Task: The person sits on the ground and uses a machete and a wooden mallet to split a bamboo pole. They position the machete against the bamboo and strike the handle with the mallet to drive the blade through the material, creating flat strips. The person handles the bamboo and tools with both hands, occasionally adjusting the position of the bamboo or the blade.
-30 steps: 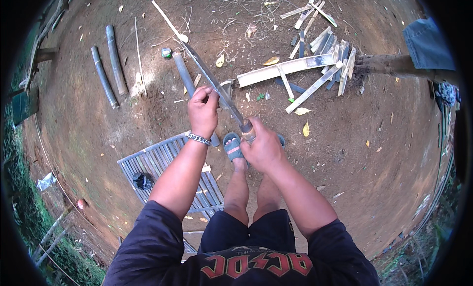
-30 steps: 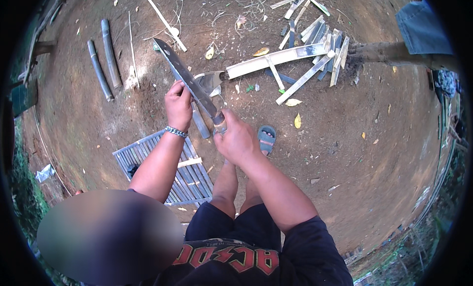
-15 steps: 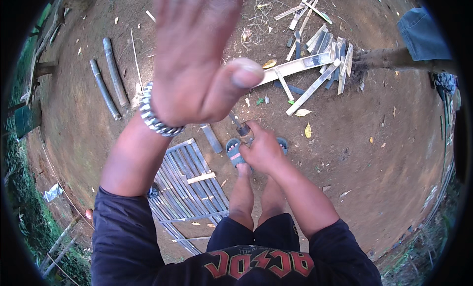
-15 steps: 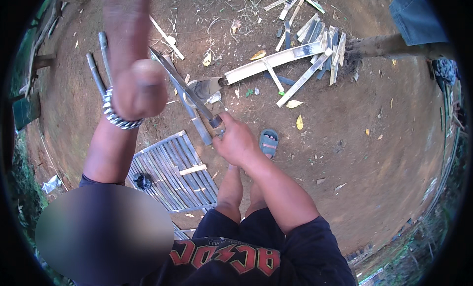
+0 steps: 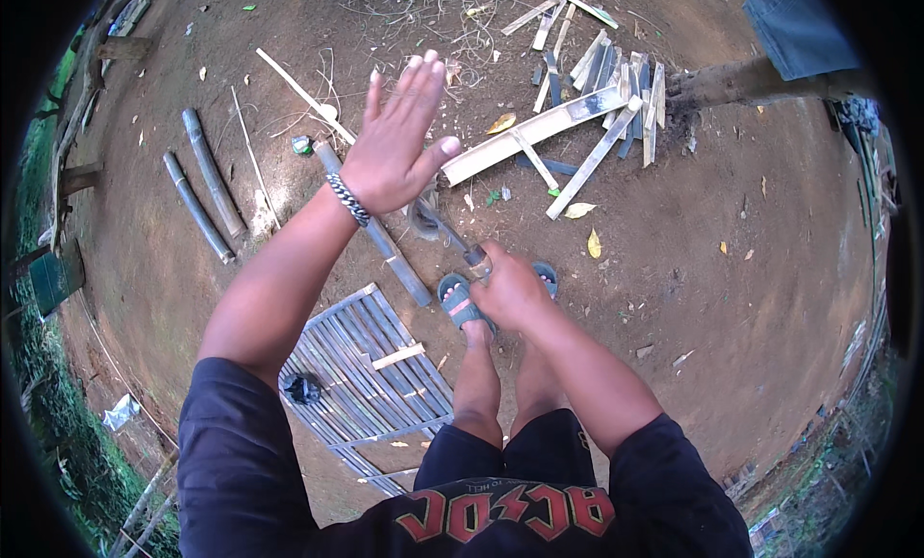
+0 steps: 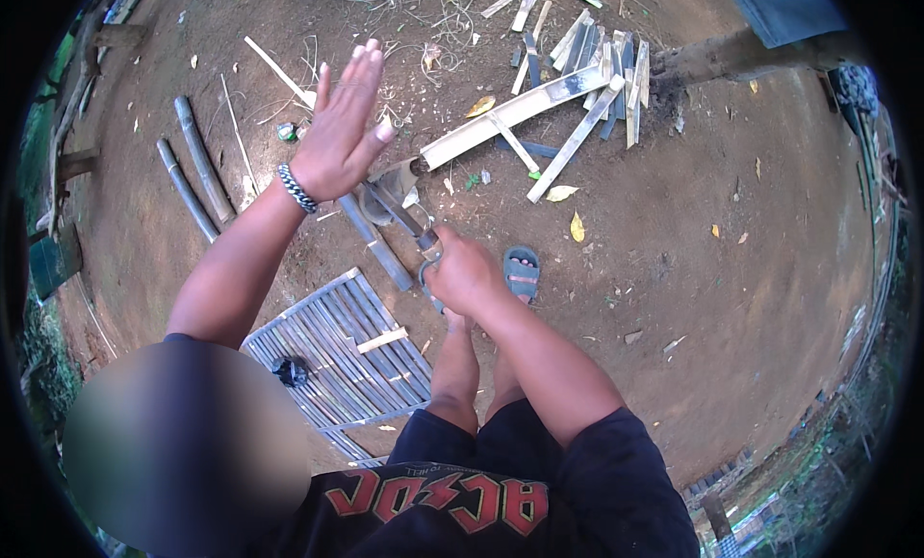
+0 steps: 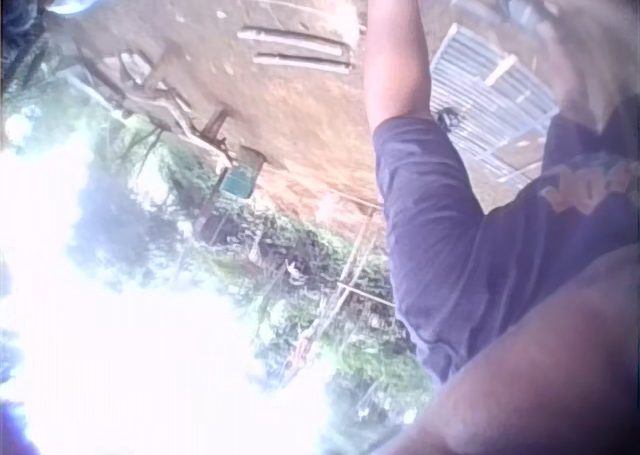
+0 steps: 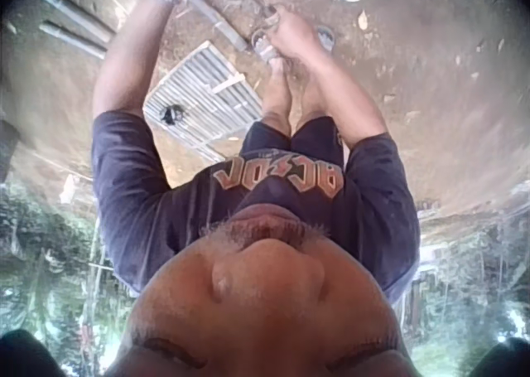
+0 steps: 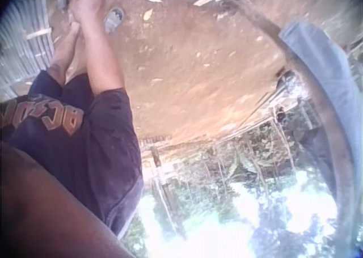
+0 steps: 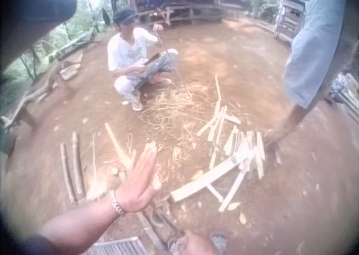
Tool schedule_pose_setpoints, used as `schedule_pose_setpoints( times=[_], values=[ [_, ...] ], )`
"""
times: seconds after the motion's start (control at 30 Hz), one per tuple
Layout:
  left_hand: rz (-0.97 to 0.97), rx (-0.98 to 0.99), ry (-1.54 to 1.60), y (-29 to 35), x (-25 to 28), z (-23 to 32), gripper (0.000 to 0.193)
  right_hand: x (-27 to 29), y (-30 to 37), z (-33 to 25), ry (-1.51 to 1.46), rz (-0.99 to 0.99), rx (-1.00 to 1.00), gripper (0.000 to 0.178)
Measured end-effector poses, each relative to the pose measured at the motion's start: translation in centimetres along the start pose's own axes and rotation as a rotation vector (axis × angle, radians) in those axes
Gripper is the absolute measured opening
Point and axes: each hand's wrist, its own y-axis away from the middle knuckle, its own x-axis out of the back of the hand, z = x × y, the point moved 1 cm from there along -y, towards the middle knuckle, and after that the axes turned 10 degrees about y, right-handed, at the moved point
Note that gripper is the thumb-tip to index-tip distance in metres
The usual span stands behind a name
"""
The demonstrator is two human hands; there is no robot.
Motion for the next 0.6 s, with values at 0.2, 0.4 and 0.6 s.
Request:
schedule_pose_setpoints(
  times=[0.2, 0.4, 0.6],
  values=[
    [-0.372, -0.052, -0.094, 0.1, 4.3, 0.5, 0.075, 0.7, -1.2, 3.9, -0.055, 0.048, 0.045, 0.056],
    [-0.433, -0.199, -0.386, -0.1, 1.6, -2.0, 0.012, 3.1, -1.7, 3.6, -0.095, -0.091, 0.053, 0.055],
    [-0.434, -0.339, -0.257, -0.7, 0.4, -3.5, 0.016, 2.8, -2.2, 5.9, 0.020, 0.025, 0.029, 0.055]
  ],
)
